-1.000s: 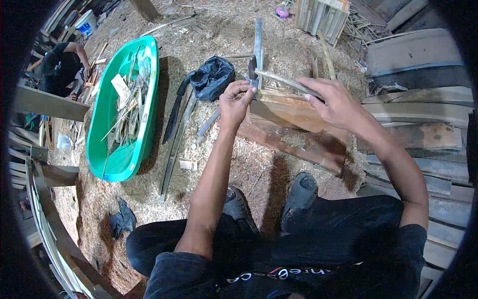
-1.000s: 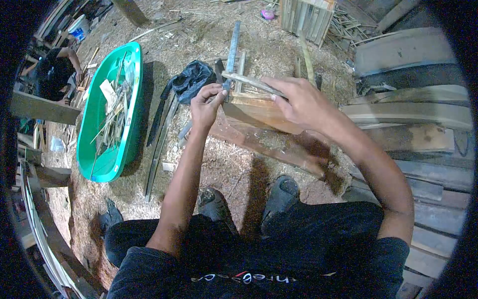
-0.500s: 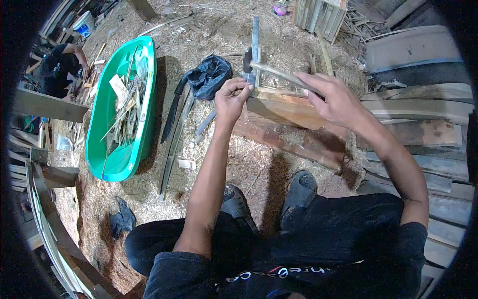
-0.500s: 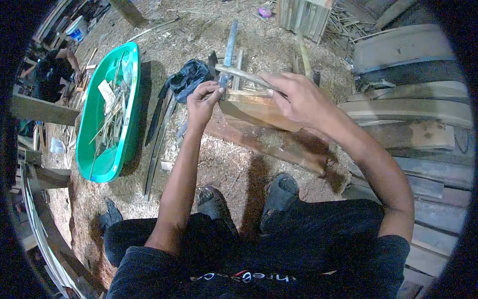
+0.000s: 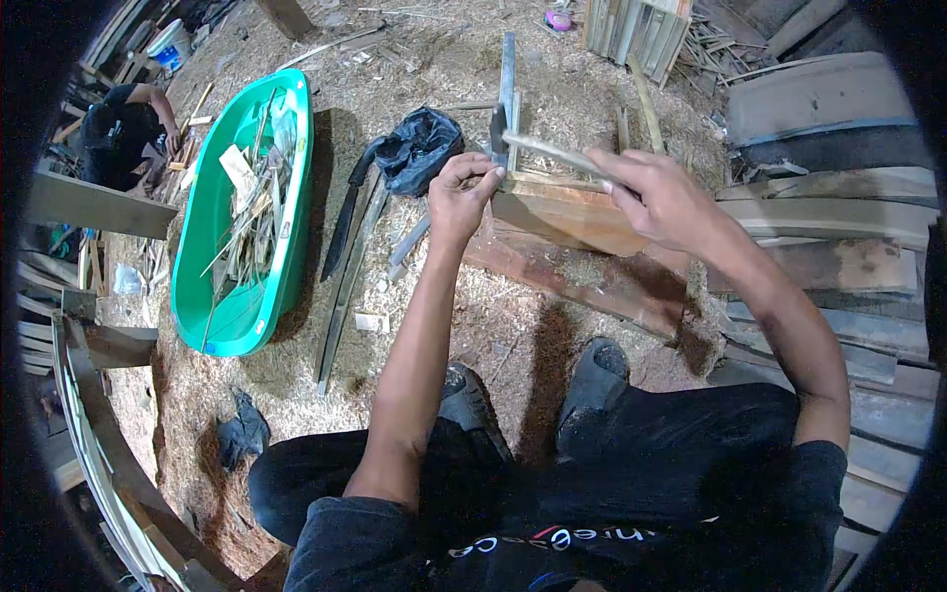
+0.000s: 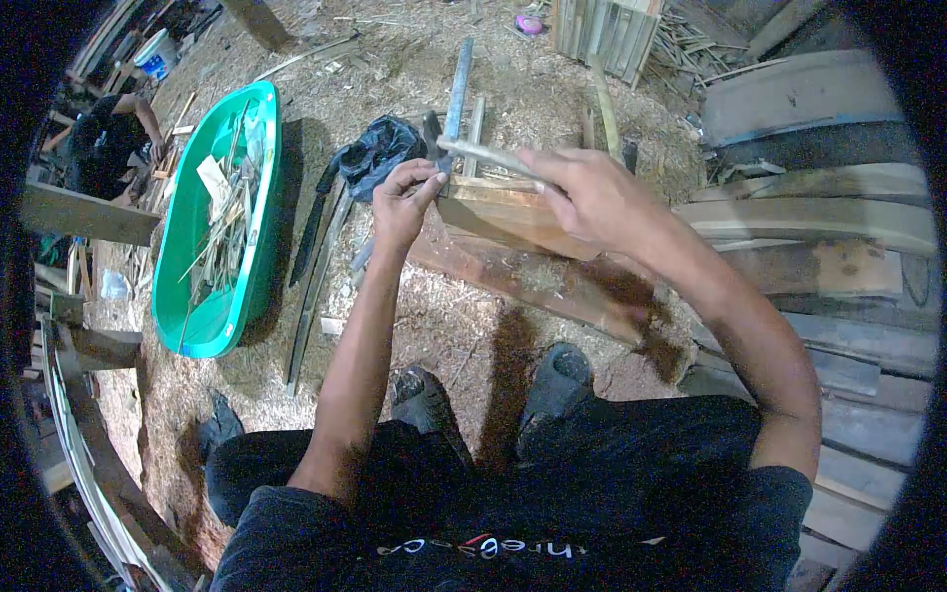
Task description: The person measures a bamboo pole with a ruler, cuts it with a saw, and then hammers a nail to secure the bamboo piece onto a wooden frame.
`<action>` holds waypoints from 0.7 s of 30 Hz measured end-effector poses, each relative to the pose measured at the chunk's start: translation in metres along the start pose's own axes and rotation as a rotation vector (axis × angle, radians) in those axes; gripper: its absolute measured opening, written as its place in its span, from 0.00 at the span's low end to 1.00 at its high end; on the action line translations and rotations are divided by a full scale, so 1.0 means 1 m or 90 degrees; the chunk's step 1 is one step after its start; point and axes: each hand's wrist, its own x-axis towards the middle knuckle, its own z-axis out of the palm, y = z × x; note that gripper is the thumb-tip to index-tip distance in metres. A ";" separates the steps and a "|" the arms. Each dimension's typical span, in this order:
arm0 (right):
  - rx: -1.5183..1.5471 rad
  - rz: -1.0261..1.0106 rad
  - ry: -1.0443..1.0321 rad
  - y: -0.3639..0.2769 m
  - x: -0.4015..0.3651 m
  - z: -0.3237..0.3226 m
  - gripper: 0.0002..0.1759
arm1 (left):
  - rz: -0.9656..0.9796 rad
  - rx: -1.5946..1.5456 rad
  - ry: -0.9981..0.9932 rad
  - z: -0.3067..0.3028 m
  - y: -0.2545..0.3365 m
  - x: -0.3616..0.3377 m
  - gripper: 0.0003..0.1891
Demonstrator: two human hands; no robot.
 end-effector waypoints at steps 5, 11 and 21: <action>0.018 -0.031 0.056 0.010 0.001 0.008 0.25 | 0.007 -0.007 -0.014 -0.002 0.001 0.001 0.07; 0.011 -0.033 0.042 0.012 -0.001 0.012 0.26 | -0.009 -0.015 -0.008 -0.001 0.007 -0.001 0.07; 0.205 0.164 0.066 0.011 0.021 0.023 0.16 | -0.020 -0.039 -0.039 -0.002 -0.001 0.000 0.08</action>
